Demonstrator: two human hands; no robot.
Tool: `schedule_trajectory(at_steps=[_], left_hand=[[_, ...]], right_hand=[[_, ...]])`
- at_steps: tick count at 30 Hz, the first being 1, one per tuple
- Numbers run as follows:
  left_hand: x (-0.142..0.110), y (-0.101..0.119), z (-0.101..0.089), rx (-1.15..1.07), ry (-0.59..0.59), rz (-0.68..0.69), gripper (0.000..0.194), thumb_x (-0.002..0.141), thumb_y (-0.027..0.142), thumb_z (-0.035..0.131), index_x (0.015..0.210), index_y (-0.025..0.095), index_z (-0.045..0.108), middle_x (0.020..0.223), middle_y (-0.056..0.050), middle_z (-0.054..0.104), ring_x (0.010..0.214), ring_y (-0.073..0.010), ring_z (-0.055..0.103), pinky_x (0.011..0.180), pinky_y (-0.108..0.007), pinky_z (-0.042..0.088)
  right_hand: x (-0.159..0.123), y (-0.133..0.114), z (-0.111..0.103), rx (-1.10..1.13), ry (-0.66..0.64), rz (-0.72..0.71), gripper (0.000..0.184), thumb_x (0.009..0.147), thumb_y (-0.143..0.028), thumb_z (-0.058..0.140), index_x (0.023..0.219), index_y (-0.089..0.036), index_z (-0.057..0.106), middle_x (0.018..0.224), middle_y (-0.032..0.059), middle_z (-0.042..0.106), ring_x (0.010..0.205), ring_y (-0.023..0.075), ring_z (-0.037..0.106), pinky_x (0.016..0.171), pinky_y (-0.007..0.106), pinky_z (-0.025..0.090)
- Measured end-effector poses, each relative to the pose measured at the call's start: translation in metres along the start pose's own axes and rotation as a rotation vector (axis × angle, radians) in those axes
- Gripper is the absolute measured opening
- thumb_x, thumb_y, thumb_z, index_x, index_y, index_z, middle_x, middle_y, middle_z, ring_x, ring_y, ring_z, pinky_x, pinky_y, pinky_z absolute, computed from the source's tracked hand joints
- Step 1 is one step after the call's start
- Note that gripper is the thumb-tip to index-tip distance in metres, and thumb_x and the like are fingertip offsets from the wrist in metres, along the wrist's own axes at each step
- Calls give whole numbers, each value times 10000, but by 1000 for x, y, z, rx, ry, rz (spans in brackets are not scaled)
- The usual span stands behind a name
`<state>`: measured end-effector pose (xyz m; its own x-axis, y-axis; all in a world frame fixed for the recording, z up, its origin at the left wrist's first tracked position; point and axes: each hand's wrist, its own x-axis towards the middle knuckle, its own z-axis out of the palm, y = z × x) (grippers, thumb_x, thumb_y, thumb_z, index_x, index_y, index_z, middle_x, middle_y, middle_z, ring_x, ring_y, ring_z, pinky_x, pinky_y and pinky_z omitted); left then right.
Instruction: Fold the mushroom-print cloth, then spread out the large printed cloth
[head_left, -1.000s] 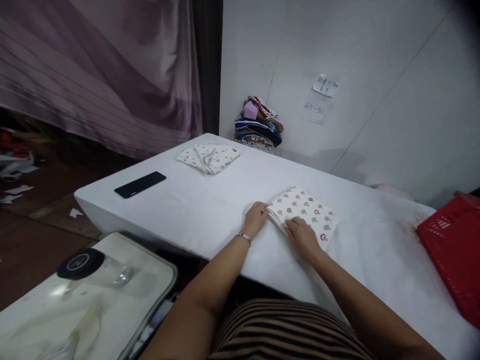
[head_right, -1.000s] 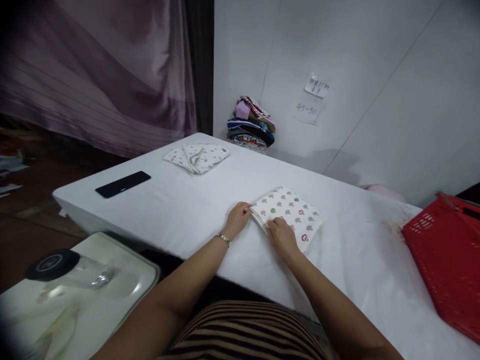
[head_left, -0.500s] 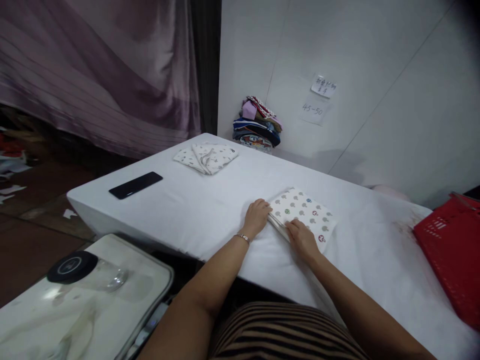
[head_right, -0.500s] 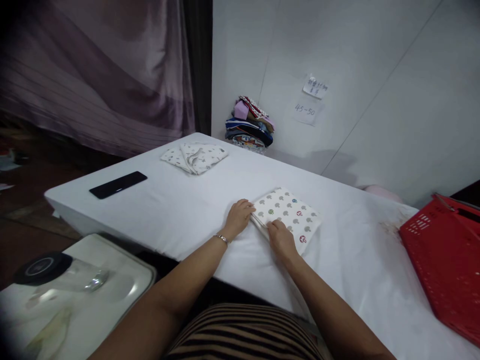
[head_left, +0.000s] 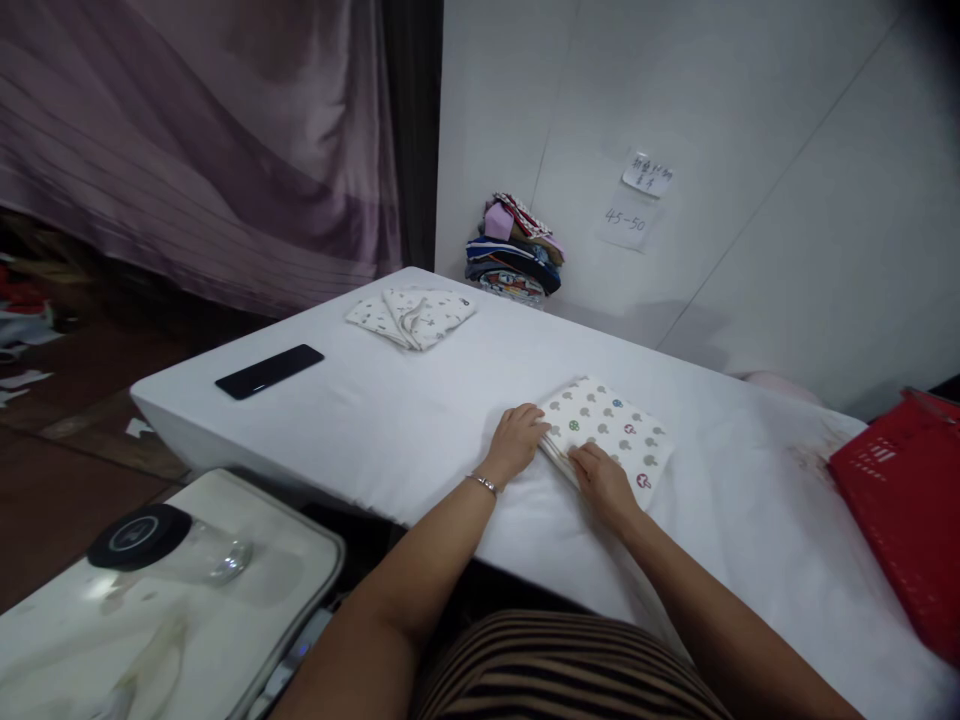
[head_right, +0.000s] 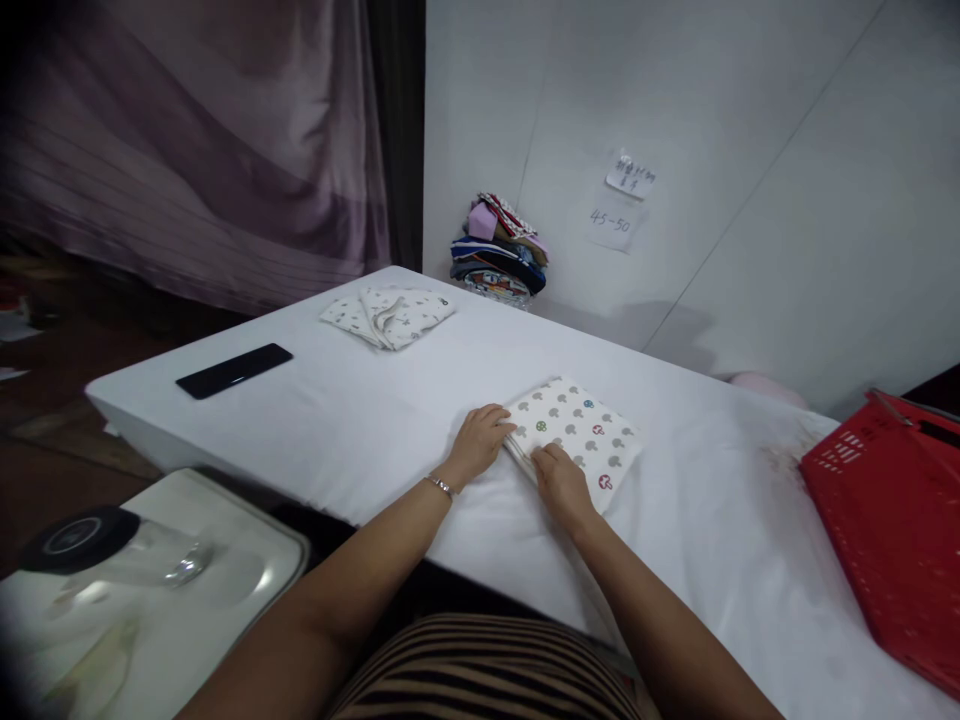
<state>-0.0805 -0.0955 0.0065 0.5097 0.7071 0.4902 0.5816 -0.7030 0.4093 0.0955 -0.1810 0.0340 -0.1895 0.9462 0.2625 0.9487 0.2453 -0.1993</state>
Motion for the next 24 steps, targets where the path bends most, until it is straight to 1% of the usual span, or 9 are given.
schedule_trajectory(at_steps=[5,11,14,21,24], left_hand=[[1,-1,2,3,11,-36,275,893,155,452,1000,271,676,1181,-39,608,1223,-210,416,1004,-400,311],[2,-4,7,27,109,11,217,872,135,489,959,238,659,1078,-25,642,1151,-201,465,944,-391,352],[2,-4,7,8,147,25,198,868,135,502,953,234,650,1048,-17,649,1130,-193,477,938,-386,355],[2,-3,7,-38,179,16,182,869,135,505,942,227,644,997,-18,658,1100,-189,497,932,-379,362],[2,-4,9,-36,183,14,181,864,136,513,951,229,642,994,-21,656,1099,-195,497,931,-384,363]], right_hand=[[-2,1,2,-5,-6,13,278,956,-252,356,930,-220,631,910,52,599,827,192,577,652,278,437],[-2,-6,-1,-114,-72,31,188,929,-266,446,1040,-216,589,973,51,580,916,194,549,657,258,409],[0,-8,-3,-149,-83,49,169,930,-248,447,1029,-219,582,965,50,571,917,194,543,664,257,398],[0,-11,-3,-171,-93,51,157,913,-207,451,1006,-216,578,961,48,568,903,190,534,640,253,376],[-1,-10,-2,-180,-81,43,196,889,-153,444,1020,-217,575,969,53,576,907,189,536,639,249,374]])
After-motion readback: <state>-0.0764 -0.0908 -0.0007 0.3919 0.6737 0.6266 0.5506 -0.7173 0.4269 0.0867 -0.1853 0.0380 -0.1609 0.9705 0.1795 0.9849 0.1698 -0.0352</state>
